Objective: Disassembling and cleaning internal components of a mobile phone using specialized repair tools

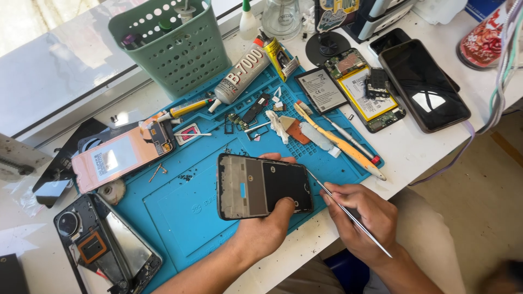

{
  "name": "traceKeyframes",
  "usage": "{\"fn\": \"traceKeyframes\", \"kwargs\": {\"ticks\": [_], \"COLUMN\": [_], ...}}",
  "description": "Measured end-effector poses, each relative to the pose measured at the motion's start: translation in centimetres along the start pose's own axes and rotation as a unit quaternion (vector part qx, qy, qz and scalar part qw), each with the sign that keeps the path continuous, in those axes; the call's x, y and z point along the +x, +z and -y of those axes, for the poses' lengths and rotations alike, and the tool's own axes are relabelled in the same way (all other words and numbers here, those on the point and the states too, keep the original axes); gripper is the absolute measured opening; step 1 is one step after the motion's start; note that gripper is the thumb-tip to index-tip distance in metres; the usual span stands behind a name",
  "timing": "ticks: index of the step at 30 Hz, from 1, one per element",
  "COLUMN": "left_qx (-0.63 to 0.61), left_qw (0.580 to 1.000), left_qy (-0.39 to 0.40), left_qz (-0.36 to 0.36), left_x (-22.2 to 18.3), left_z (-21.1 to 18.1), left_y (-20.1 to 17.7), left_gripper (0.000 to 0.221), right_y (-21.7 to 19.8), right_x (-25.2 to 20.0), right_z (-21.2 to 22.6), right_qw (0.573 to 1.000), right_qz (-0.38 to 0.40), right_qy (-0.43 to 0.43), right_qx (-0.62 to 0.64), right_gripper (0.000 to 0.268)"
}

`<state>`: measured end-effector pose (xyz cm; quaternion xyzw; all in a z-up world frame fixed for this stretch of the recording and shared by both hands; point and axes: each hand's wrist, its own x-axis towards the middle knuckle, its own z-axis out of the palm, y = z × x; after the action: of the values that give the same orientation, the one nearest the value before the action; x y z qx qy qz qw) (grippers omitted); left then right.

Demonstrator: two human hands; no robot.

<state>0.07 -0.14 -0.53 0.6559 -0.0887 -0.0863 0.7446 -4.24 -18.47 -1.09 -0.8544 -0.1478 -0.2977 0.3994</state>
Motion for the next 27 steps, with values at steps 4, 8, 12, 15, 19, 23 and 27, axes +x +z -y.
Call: {"fn": "traceKeyframes", "kwargs": {"ticks": [4, 8, 12, 15, 19, 23, 27], "left_qx": [-0.023, -0.039, -0.023, -0.006, -0.006, 0.005, -0.014], "left_qw": [1.0, 0.999, 1.0, 1.0, 1.0, 1.0, 1.0], "left_qy": [-0.018, -0.016, -0.007, -0.008, -0.008, 0.0, -0.007], "left_qz": [0.002, 0.017, 0.019, 0.008, 0.006, 0.008, 0.012], "left_x": [0.06, -0.14, -0.31, -0.25, -0.22, -0.19, -0.19], "left_z": [0.11, 0.27, 0.43, 0.4, 0.31, 0.38, 0.48], "left_y": [-0.01, 0.02, -0.03, 0.06, 0.06, 0.15, 0.04], "left_gripper": [0.053, 0.054, 0.053, 0.055, 0.054, 0.055, 0.054], "right_y": [0.14, -0.25, -0.67, -0.68, -0.66, -0.42, 0.08], "right_x": [-0.01, -0.35, -0.63, -0.76, -0.78, -0.69, -0.59], "right_z": [-0.29, -0.19, -0.26, -0.42, -0.53, -0.33, -0.26], "right_qw": [1.0, 0.999, 0.998, 0.998, 0.998, 0.999, 1.0], "right_qz": [-0.007, -0.011, -0.004, -0.005, -0.001, -0.002, -0.011], "right_qy": [0.011, 0.034, 0.028, 0.026, 0.023, 0.028, 0.018], "right_qx": [0.011, 0.04, 0.059, 0.064, 0.061, 0.037, 0.016], "right_gripper": [0.014, 0.015, 0.015, 0.016, 0.016, 0.016, 0.018]}}
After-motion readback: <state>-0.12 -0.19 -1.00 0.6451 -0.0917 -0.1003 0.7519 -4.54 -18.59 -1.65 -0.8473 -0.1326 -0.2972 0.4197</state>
